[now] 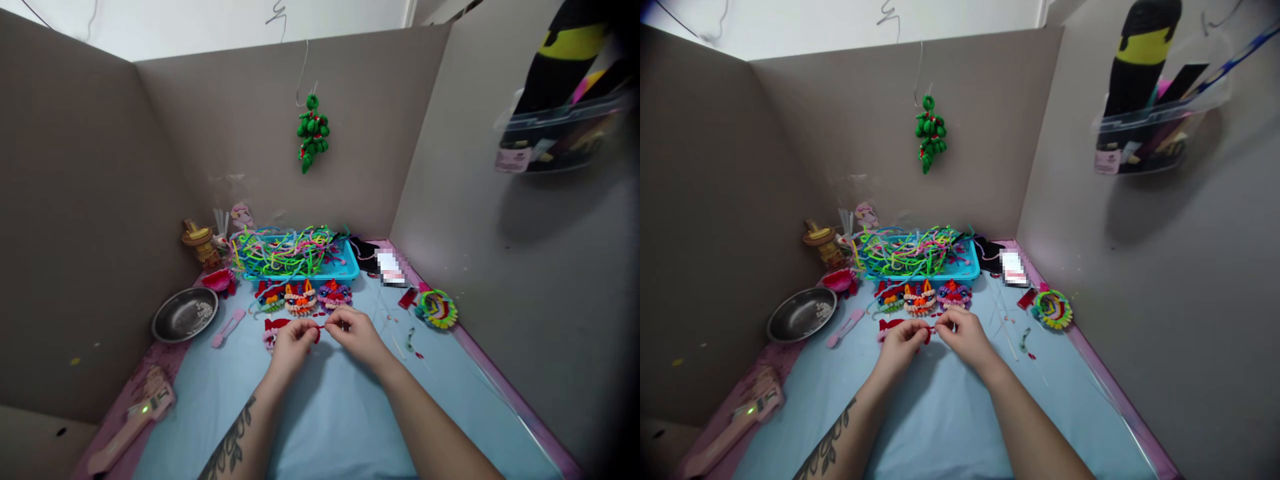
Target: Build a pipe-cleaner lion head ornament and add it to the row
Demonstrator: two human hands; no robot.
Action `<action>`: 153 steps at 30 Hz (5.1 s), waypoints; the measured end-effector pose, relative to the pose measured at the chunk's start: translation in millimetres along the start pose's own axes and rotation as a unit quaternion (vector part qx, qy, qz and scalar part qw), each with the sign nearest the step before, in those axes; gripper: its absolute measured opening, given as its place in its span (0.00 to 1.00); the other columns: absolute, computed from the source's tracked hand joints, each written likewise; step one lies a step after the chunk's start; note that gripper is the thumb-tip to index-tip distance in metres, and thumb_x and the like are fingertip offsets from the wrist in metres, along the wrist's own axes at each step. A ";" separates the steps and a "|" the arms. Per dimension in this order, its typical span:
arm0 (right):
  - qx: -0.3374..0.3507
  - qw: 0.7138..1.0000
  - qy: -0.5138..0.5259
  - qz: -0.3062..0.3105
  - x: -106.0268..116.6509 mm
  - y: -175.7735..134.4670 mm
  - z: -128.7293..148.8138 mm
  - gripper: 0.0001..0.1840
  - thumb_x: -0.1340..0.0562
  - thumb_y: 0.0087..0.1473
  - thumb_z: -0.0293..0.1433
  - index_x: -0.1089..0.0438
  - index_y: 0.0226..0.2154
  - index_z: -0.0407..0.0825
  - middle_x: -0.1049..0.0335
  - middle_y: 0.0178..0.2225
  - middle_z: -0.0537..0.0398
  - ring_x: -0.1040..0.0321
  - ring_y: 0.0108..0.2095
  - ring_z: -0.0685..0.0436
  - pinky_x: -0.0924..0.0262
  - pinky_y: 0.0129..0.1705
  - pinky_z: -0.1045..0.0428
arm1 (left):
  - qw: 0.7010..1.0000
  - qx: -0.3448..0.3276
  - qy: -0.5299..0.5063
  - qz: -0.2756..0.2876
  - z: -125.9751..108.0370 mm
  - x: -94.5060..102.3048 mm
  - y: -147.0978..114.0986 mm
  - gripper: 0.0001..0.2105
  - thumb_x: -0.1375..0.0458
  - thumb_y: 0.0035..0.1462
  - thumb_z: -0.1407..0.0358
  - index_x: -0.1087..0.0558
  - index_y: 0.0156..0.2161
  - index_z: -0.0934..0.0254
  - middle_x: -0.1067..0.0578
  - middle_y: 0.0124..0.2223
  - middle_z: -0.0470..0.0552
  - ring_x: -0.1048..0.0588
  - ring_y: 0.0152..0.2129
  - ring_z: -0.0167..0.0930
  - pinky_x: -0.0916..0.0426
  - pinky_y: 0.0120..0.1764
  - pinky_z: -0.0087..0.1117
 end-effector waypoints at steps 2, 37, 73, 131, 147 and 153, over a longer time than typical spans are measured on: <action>0.020 1.000 0.004 -0.008 0.6 -1.4 6.8 0.07 0.41 0.49 0.27 0.31 0.22 0.48 0.34 0.24 0.56 0.38 0.26 0.49 0.45 0.28 0.54 | 1.000 -0.002 -0.025 0.005 -0.3 -1.1 -0.2 0.09 0.41 0.45 0.61 0.30 0.28 0.67 0.32 0.21 0.44 0.38 0.17 0.23 0.44 0.20 0.23; 0.141 0.979 -0.125 -0.075 -24.4 -23.3 31.7 0.09 0.43 0.53 0.25 0.28 0.33 0.49 0.31 0.31 0.50 0.35 0.34 0.45 0.38 0.38 0.50 | 0.979 0.006 -0.192 -0.069 7.0 9.4 -1.9 0.12 0.36 0.43 0.60 0.32 0.28 0.66 0.33 0.23 0.42 0.38 0.18 0.21 0.44 0.22 0.21; 0.201 0.968 -0.147 -0.008 -21.1 -18.9 36.7 0.11 0.42 0.52 0.26 0.29 0.39 0.50 0.30 0.35 0.50 0.34 0.36 0.45 0.36 0.38 0.49 | 0.997 0.019 -0.066 -0.044 -0.7 15.7 1.2 0.12 0.38 0.44 0.58 0.28 0.27 0.67 0.32 0.18 0.43 0.38 0.14 0.22 0.46 0.19 0.22; 0.201 0.973 -0.090 -0.067 -9.4 -21.4 38.6 0.07 0.42 0.54 0.27 0.28 0.31 0.50 0.29 0.27 0.52 0.32 0.30 0.47 0.35 0.34 0.51 | 0.986 0.030 -0.145 -0.073 11.2 7.7 -5.6 0.14 0.37 0.41 0.57 0.28 0.28 0.69 0.36 0.15 0.40 0.43 0.12 0.20 0.53 0.18 0.23; 0.096 0.990 -0.016 -0.099 -9.6 -17.1 23.2 0.07 0.42 0.52 0.28 0.28 0.30 0.49 0.30 0.28 0.52 0.33 0.30 0.47 0.37 0.32 0.52 | 0.992 -0.031 -0.057 -0.104 -9.3 18.0 -8.3 0.11 0.40 0.43 0.61 0.28 0.29 0.68 0.32 0.18 0.42 0.37 0.15 0.23 0.45 0.18 0.22; 0.028 0.995 0.004 -0.099 -9.4 -14.7 10.5 0.06 0.41 0.51 0.28 0.31 0.25 0.47 0.33 0.26 0.54 0.36 0.27 0.48 0.41 0.28 0.54 | 0.994 -0.026 -0.050 -0.091 -6.8 16.1 -5.3 0.11 0.40 0.43 0.61 0.28 0.29 0.68 0.33 0.17 0.42 0.38 0.14 0.22 0.46 0.18 0.22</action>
Point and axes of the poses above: each hand's wrist, its own y-axis towards the middle knuckle, its own x-axis out of the back of the hand, z = x × y, the point moved 10 cm from there along y, towards the middle knuckle
